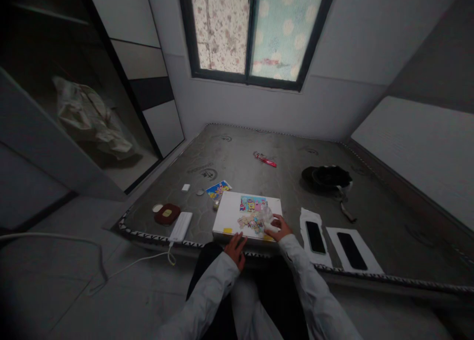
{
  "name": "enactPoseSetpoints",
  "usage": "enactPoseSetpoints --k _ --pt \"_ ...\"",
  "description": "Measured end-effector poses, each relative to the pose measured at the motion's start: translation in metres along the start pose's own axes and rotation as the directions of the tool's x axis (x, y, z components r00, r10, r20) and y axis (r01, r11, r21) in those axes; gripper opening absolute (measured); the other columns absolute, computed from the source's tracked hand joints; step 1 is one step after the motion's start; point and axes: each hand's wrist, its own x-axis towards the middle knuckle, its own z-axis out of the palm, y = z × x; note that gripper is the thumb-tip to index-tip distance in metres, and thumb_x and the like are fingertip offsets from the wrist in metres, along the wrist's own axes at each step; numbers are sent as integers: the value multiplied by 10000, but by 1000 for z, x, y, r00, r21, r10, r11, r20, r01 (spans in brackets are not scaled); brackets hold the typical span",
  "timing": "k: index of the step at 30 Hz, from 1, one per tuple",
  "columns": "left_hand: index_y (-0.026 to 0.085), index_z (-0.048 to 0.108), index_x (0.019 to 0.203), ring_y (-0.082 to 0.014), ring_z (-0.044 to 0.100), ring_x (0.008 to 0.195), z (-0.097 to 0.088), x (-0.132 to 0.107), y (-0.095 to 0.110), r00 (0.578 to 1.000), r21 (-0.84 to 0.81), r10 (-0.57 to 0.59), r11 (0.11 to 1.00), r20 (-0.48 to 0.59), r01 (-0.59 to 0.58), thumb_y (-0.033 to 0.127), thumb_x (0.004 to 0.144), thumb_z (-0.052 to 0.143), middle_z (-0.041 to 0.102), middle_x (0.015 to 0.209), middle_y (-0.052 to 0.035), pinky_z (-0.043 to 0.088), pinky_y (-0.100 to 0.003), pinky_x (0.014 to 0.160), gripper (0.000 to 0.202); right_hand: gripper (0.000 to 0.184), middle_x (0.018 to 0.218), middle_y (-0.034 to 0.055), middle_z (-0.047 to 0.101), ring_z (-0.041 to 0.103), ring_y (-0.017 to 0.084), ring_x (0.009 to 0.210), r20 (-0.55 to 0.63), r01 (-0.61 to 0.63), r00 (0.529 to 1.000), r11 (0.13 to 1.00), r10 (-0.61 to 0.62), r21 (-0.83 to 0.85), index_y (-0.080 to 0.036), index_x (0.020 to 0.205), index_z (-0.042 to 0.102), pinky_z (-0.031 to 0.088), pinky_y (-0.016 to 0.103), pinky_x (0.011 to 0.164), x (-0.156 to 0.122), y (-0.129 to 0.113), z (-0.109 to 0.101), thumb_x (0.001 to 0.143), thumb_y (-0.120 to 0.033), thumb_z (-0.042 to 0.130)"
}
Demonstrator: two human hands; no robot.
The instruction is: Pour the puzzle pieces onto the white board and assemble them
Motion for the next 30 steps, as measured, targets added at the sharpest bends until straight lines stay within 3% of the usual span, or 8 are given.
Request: enactPoseSetpoints --k 2,5,8,11,15,20,24,30 --pt "206 495 1452 -291 301 1476 -2 1 1 998 -36 7 999 -55 -9 156 696 532 390 1578 -87 425 -481 1105 758 808 1041 103 739 695 312 1022 49 -39 998 950 25 309 -249 1143 544 541 513 915 -13 3 10 499 -638 840" --pt "200 547 1398 -279 401 1416 -9 2 3 985 -143 42 988 -168 -67 211 720 528 489 1505 -89 405 -482 1135 679 781 1116 115 729 680 326 1079 132 -92 991 895 37 437 -264 1154 541 548 526 923 -28 0 21 545 -659 829" --pt "182 554 1376 -244 505 1332 -17 -1 5 964 -298 60 945 -258 -138 306 839 454 578 1410 -107 424 -456 1131 560 768 1077 93 738 675 338 1084 188 -98 982 906 21 411 -262 1075 583 548 518 936 -41 2 32 446 -565 904" --pt "163 521 1400 -241 541 1304 -26 -9 9 963 -423 3 898 -271 -122 427 905 422 599 1384 -129 460 -434 1106 569 744 1161 102 702 661 320 1096 112 -24 994 954 -10 300 -253 1116 605 577 488 879 -58 9 50 481 -512 893" --pt "159 533 1382 -280 624 1200 -39 -19 18 956 -468 -157 883 -247 25 579 791 596 643 1323 -145 544 -416 1006 728 672 1241 106 659 636 307 1122 154 157 971 972 -184 173 -248 1175 648 579 466 868 -78 9 79 561 -448 836" --pt "218 577 1302 -244 681 1095 -64 -24 11 924 -466 -264 878 -277 111 532 720 705 706 1224 -80 580 -362 937 674 671 1246 112 664 621 315 1161 211 306 922 945 -324 111 -249 1256 639 519 496 977 -83 -3 99 621 -407 790" --pt "219 546 1283 -246 668 1118 -89 -17 -28 827 -522 -414 834 -380 178 472 706 724 687 1246 -93 559 -382 965 655 731 1279 117 649 662 286 1071 247 267 928 961 -277 74 -248 1356 566 577 440 847 -83 4 89 687 -470 762" --pt "216 508 1167 -225 699 1013 -121 22 -106 592 -603 -719 666 -364 439 258 693 734 699 1174 -104 579 -326 798 527 459 967 74 739 699 265 862 49 241 971 959 -236 -151 -262 1058 718 559 440 820 -93 57 49 774 -614 634"
